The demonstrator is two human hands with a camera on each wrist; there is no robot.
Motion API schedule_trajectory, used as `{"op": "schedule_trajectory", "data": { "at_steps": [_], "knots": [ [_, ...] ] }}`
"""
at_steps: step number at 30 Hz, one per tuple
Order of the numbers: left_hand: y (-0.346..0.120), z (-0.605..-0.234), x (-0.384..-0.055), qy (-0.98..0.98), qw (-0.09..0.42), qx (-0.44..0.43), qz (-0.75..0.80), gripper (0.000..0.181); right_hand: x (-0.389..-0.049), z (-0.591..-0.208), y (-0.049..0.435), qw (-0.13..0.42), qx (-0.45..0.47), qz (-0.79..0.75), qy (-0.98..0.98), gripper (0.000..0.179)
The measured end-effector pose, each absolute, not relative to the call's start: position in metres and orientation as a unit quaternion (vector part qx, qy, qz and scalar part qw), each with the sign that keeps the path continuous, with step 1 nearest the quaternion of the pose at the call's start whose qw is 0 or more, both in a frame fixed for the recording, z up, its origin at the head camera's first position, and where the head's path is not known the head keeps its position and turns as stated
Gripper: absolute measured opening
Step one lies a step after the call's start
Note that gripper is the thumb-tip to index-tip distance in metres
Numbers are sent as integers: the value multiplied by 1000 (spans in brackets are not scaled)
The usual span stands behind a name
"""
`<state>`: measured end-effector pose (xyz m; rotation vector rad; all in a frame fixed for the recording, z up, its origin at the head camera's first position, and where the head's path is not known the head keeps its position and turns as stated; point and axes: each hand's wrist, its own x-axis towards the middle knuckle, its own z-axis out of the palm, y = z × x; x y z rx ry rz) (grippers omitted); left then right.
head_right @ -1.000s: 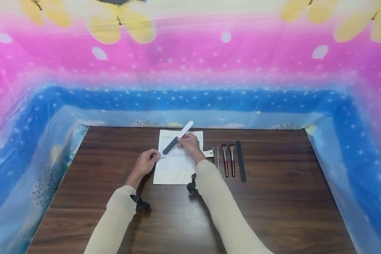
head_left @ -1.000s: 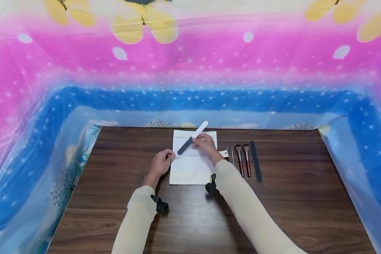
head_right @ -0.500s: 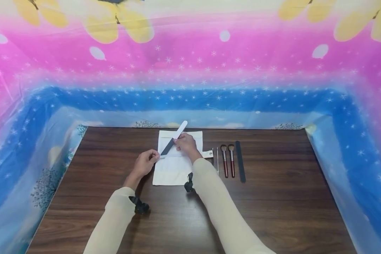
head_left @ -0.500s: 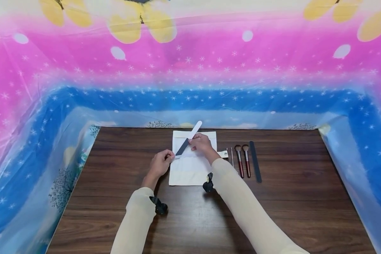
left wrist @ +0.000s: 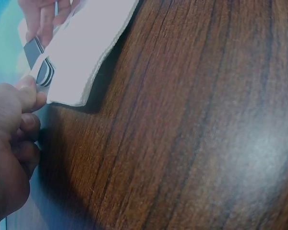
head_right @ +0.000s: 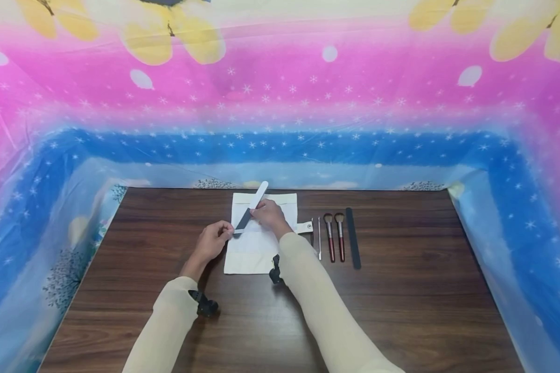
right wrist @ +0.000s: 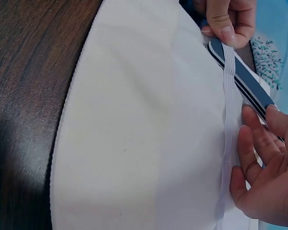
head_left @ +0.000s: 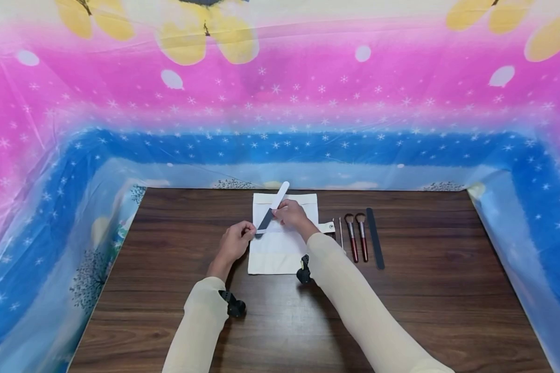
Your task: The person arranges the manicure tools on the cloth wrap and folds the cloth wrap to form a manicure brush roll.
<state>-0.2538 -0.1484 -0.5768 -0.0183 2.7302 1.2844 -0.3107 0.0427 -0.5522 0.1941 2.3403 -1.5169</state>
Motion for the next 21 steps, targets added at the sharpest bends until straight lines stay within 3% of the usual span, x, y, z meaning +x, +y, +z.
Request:
{"op": "schedule_trajectory", "data": {
  "at_steps": [21],
  "knots": [
    [-151,-578,-257,900,73,1,430,13,-308,-539,37,242,5,-476,846,22]
  ]
}}
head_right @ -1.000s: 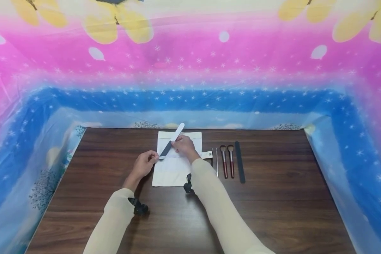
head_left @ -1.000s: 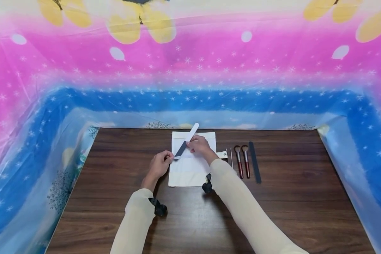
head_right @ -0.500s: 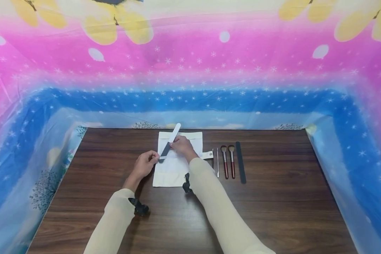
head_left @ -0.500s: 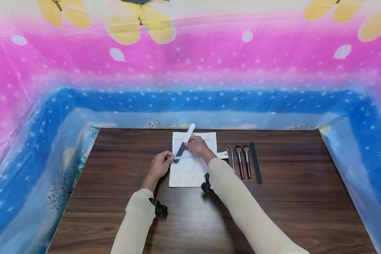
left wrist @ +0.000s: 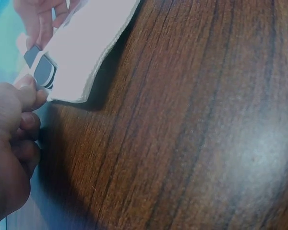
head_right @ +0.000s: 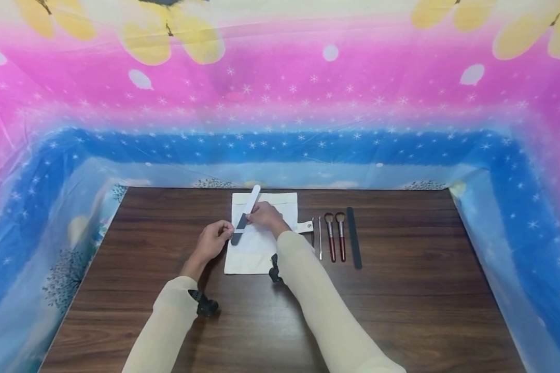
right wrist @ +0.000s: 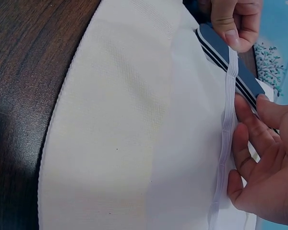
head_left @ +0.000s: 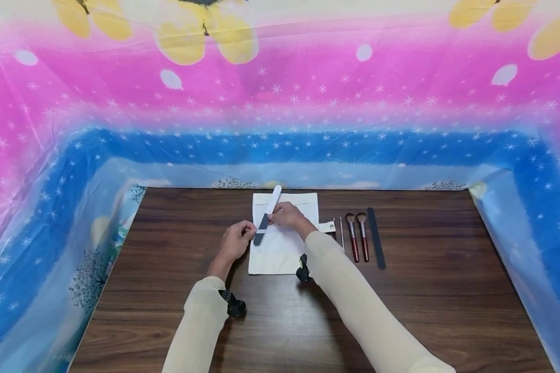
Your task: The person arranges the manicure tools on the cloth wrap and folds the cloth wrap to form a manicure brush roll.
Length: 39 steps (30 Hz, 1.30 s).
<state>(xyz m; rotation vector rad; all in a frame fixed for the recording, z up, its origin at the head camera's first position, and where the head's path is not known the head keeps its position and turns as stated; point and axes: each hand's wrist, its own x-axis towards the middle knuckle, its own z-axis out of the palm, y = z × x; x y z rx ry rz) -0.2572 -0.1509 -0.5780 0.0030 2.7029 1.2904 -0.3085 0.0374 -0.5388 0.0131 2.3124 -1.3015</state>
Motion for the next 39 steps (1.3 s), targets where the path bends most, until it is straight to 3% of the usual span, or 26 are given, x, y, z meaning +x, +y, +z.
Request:
{"op": "schedule_trajectory", "data": {
  "at_steps": [12,21,30,39],
  "knots": [
    [-149,-578,-259,903,65,-9,425,14,-308,-544,33,246,-6,-498,832,20],
    [-151,-575,-256,896,70,-6,439,15,-317,-545,28,197,56,-632,747,58],
    [-147,-577,-256,890,76,2,450,14,-329,-542,36,143,47,-615,774,57],
    [-151,-574,-256,888,78,-2,454,13,-329,-545,38,142,38,-621,770,57]
  ]
}}
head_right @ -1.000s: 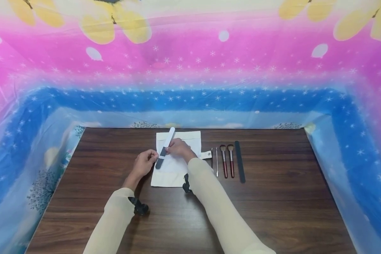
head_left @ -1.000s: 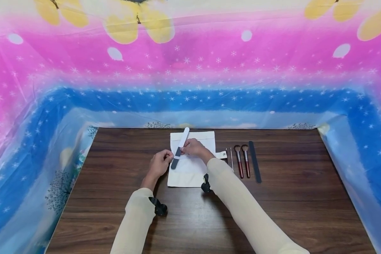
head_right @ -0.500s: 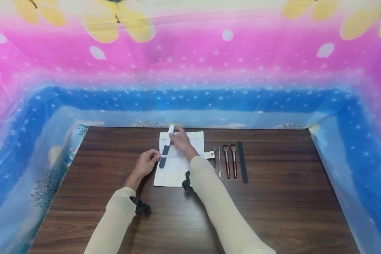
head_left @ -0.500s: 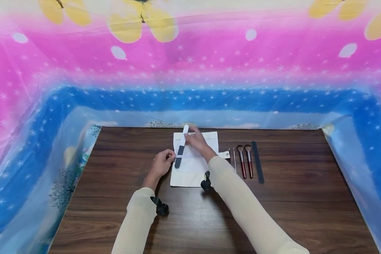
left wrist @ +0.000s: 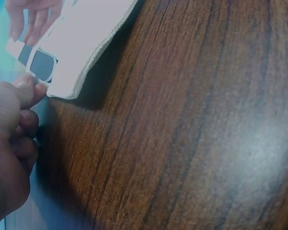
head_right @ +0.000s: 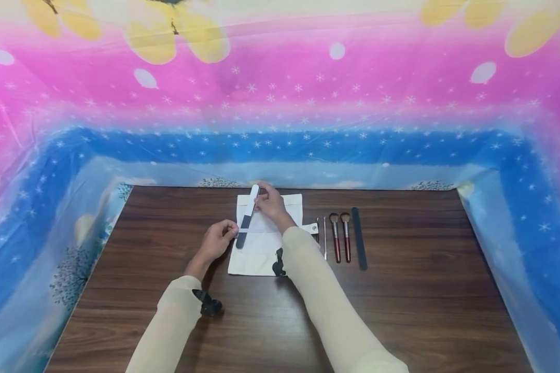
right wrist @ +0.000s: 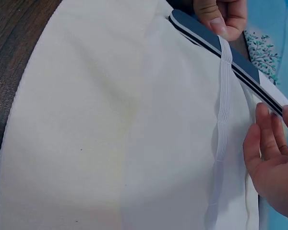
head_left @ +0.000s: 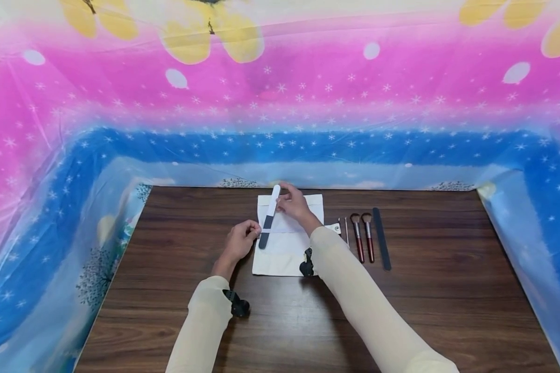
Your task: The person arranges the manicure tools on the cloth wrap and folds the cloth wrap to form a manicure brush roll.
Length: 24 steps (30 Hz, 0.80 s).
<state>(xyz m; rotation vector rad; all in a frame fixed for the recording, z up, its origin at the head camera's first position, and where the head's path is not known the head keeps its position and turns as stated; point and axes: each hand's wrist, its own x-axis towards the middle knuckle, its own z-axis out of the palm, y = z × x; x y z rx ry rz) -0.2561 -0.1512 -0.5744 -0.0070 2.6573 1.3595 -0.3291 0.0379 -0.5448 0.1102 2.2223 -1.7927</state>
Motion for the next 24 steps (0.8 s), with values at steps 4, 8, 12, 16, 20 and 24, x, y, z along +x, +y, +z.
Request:
{"op": "schedule_trajectory", "data": {
  "at_steps": [4,8,12,16,20,24],
  "knots": [
    [-151,-575,-256,888,78,-2,452,13,-327,-548,38,154,32,-627,763,57],
    [-152,-576,-255,891,77,-5,447,13,-323,-553,38,166,9,-626,762,55],
    [-152,-577,-254,893,73,-5,444,13,-321,-557,39,160,-15,-616,771,53],
    [-152,-576,-254,892,71,-7,447,13,-320,-556,39,170,-26,-608,775,55],
    [-152,-576,-253,889,72,-9,452,12,-320,-555,39,181,-29,-604,776,59],
    [-151,-575,-253,889,70,-10,452,13,-320,-553,39,184,-25,-608,772,61]
  ]
}}
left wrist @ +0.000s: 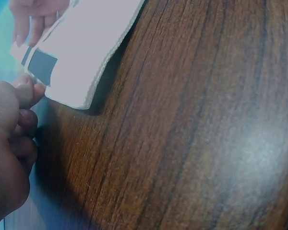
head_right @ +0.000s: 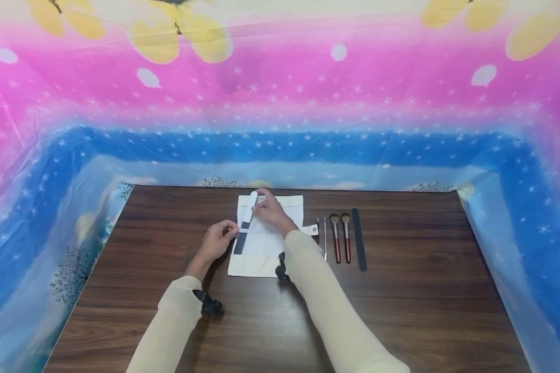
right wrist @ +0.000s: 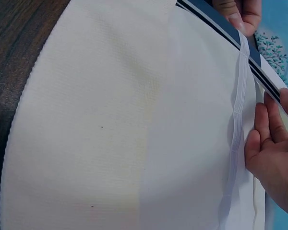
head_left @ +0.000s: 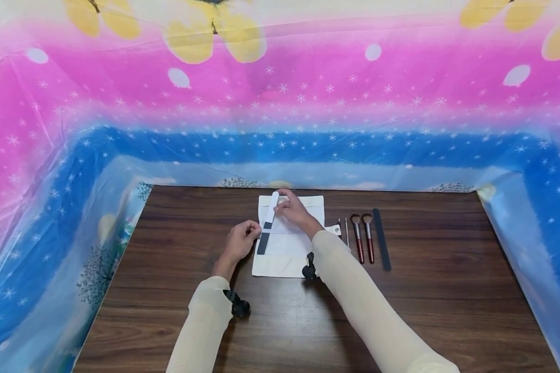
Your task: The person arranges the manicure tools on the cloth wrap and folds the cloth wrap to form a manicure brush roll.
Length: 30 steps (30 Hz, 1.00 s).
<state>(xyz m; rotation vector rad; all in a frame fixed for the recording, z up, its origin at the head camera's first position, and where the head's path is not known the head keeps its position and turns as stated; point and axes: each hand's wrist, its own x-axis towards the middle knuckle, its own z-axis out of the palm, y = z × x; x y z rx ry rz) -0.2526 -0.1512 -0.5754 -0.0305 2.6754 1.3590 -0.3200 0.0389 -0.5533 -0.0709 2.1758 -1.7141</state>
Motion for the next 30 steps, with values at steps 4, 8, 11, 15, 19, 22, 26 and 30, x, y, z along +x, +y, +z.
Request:
{"op": "schedule_trajectory", "data": {
  "at_steps": [4,8,11,15,19,22,26,30],
  "knots": [
    [-150,-575,-253,891,70,-8,448,13,-321,-553,39,200,-40,-594,778,63],
    [-150,-575,-253,894,73,-3,442,12,-320,-553,39,213,-76,-552,803,62],
    [-150,-574,-254,897,70,-3,437,12,-317,-552,37,217,-102,-520,820,59],
    [-150,-575,-253,900,66,-5,430,13,-314,-554,35,216,-114,-497,833,53],
    [-150,-575,-253,901,66,-10,428,13,-313,-557,37,213,-106,-497,835,44],
    [-149,-575,-253,902,70,-15,425,13,-313,-558,39,212,-103,-497,835,41],
    [-149,-575,-252,904,70,-15,422,13,-314,-560,42,206,-97,-497,838,37],
    [-148,-575,-252,905,67,-9,419,13,-315,-562,43,194,-102,-490,843,35]
  ]
}}
